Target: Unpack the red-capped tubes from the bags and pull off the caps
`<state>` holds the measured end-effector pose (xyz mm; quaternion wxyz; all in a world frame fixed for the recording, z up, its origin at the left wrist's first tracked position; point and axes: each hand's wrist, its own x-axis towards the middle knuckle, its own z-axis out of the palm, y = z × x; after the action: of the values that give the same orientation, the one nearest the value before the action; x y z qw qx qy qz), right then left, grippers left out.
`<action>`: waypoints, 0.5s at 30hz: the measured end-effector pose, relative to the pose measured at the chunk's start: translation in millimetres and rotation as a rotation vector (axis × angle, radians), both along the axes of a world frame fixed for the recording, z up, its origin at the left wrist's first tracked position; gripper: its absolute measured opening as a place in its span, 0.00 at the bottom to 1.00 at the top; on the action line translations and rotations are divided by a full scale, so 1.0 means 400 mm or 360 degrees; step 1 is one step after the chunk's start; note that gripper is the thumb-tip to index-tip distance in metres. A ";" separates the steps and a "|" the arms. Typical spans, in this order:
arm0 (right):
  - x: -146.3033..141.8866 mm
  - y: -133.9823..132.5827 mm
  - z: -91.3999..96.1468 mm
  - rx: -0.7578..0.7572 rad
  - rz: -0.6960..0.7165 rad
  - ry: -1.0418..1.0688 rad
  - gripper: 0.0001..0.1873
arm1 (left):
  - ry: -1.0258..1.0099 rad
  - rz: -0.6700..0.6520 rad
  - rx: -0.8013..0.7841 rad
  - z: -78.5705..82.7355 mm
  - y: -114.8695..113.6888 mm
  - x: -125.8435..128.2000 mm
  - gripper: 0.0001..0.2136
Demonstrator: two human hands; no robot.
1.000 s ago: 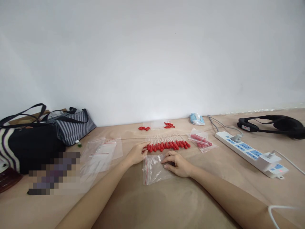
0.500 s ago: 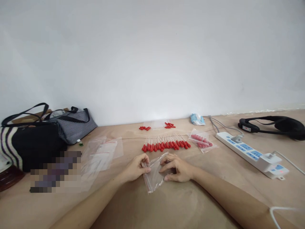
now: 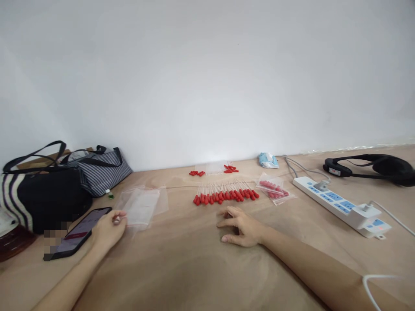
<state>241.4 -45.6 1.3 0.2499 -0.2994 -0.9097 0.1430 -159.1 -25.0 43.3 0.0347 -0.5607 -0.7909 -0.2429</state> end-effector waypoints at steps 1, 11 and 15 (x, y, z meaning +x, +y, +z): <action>0.000 -0.001 0.001 -0.0006 0.0001 0.0002 0.21 | 0.0164 -0.0016 -0.0007 -0.009 0.002 -0.009 0.07; 0.007 0.010 0.000 -0.0217 0.0023 0.0332 0.22 | 0.0601 -0.0362 -0.0227 -0.036 -0.021 0.042 0.23; 0.011 0.029 0.010 -0.0025 -0.0267 0.0411 0.16 | 0.0473 -0.0430 -0.0567 -0.066 -0.018 0.040 0.26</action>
<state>245.7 -34.0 5.2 0.3736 -0.3554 -0.8406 0.1660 -143.0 -32.2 17.0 0.0184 -0.6880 -0.7253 -0.0173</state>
